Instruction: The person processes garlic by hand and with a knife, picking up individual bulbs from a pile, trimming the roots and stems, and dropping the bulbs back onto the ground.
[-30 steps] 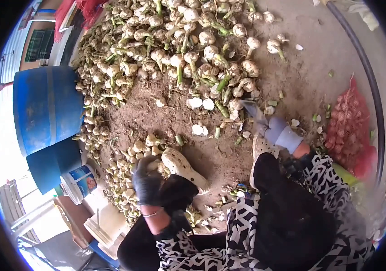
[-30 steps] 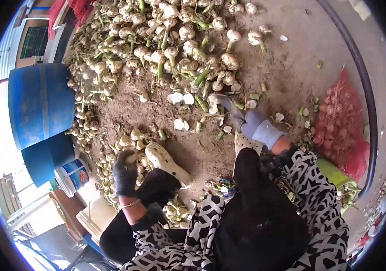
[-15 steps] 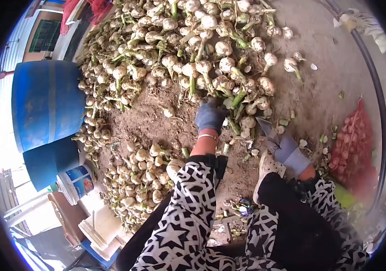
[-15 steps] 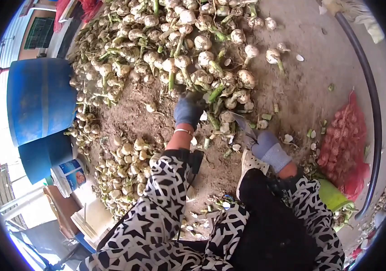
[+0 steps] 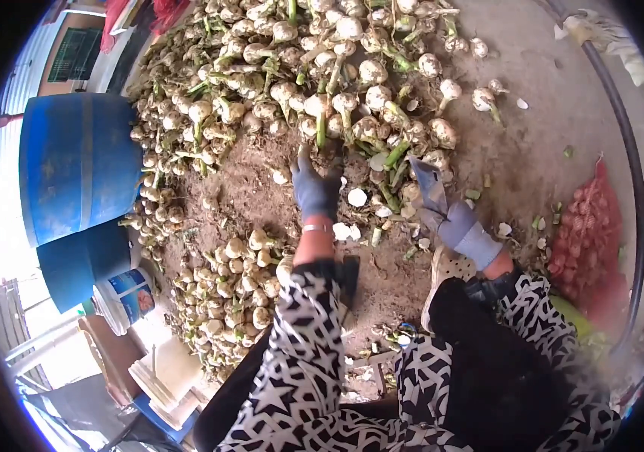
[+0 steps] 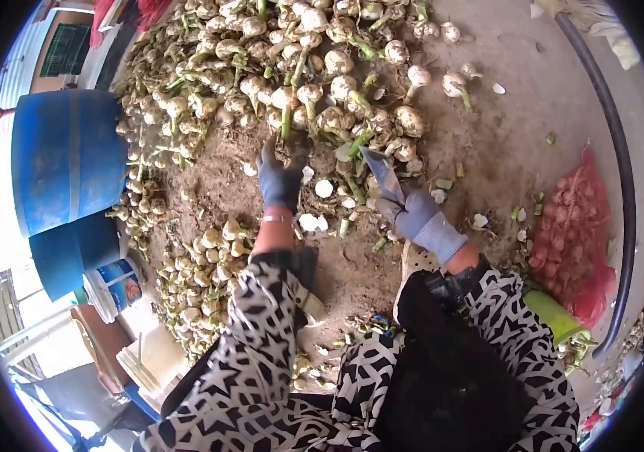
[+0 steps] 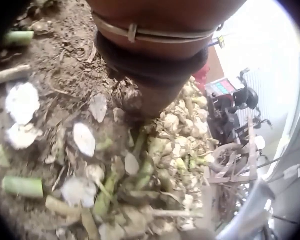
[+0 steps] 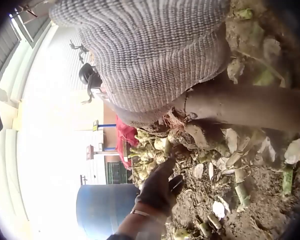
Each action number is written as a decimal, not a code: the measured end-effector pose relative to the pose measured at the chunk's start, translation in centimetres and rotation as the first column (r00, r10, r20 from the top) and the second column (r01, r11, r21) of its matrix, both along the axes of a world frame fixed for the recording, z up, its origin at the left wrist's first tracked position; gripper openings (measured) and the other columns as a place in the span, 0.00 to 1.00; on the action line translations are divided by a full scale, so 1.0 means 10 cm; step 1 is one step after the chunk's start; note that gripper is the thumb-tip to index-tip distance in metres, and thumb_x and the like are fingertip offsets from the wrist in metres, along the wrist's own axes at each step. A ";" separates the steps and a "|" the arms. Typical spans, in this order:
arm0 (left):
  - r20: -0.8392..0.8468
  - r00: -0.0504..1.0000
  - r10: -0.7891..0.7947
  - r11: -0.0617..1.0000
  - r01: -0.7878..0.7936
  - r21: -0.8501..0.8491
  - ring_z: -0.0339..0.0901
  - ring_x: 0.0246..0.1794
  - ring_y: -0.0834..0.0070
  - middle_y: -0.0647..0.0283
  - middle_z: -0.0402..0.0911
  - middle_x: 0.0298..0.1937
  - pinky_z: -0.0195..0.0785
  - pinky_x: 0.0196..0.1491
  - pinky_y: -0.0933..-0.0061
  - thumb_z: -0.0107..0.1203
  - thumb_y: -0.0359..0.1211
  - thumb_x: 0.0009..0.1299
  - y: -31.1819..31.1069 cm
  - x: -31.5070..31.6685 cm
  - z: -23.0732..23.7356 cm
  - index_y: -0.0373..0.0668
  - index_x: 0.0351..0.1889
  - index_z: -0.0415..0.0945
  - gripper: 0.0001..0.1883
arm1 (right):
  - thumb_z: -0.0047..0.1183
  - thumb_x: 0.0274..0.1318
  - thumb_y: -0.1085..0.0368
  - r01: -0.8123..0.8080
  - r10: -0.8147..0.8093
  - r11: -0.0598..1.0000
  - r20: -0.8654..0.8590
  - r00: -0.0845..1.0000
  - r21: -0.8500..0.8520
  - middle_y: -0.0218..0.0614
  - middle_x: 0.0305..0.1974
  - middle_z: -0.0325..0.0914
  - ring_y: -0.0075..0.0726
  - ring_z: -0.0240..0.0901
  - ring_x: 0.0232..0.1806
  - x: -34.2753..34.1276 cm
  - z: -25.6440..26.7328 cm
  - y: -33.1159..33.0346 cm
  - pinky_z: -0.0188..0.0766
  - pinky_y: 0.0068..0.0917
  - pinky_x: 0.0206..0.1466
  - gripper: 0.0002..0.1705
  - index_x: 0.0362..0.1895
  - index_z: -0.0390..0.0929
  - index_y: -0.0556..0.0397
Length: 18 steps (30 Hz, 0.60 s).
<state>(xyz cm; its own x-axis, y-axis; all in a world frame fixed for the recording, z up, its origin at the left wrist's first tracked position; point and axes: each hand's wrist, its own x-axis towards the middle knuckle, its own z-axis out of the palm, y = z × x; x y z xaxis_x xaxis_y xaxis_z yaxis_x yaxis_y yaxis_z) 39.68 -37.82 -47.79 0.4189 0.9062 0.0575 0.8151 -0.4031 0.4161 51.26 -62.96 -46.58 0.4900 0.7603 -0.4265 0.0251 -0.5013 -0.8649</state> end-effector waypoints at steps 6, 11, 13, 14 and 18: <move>0.394 0.873 0.287 0.546 0.188 -0.817 0.83 0.36 0.61 0.55 0.84 0.38 0.75 0.42 0.65 0.64 0.44 0.62 0.31 0.07 -0.27 0.37 0.51 0.74 0.25 | 0.59 0.57 0.57 0.001 -0.002 0.996 -0.011 1.000 -0.088 0.45 0.37 0.83 0.36 0.80 0.41 0.05 0.10 -0.10 0.73 0.32 0.45 0.18 0.49 0.80 0.51; 0.518 0.832 -0.200 0.579 0.527 -0.622 0.75 0.26 0.74 0.63 0.79 0.25 0.71 0.54 0.65 0.49 0.34 0.70 -0.26 -0.46 -0.33 0.41 0.49 0.78 0.13 | 0.60 0.56 0.58 0.103 -0.109 0.991 -0.080 0.991 -0.082 0.45 0.32 0.82 0.34 0.80 0.31 0.08 0.15 -0.10 0.74 0.32 0.36 0.18 0.48 0.80 0.52; 0.471 0.823 -0.317 0.608 0.557 -0.566 0.77 0.26 0.73 0.62 0.80 0.26 0.71 0.49 0.67 0.51 0.33 0.70 -0.51 -0.48 0.00 0.38 0.48 0.77 0.13 | 0.61 0.56 0.58 0.121 -0.138 0.989 -0.238 0.961 -0.083 0.42 0.31 0.82 0.34 0.79 0.30 0.08 0.41 -0.01 0.74 0.32 0.35 0.18 0.48 0.80 0.53; 0.444 0.812 -0.378 0.616 0.579 -0.534 0.77 0.26 0.72 0.61 0.81 0.27 0.71 0.46 0.68 0.51 0.33 0.70 -0.63 -0.43 0.23 0.37 0.48 0.77 0.13 | 0.62 0.55 0.57 0.146 -0.164 0.986 -0.390 0.906 -0.076 0.39 0.31 0.82 0.34 0.79 0.29 0.08 0.48 0.02 0.75 0.32 0.34 0.19 0.48 0.80 0.53; 0.597 0.778 0.195 0.156 0.576 -0.802 0.79 0.36 0.71 0.59 0.80 0.43 0.71 0.41 0.72 0.59 0.37 0.68 -1.00 -0.37 0.47 0.35 0.63 0.66 0.28 | 0.65 0.53 0.54 -0.196 0.198 0.979 0.025 0.980 -0.057 0.31 0.31 0.80 0.23 0.76 0.27 0.13 0.35 0.00 0.73 0.21 0.26 0.22 0.47 0.79 0.53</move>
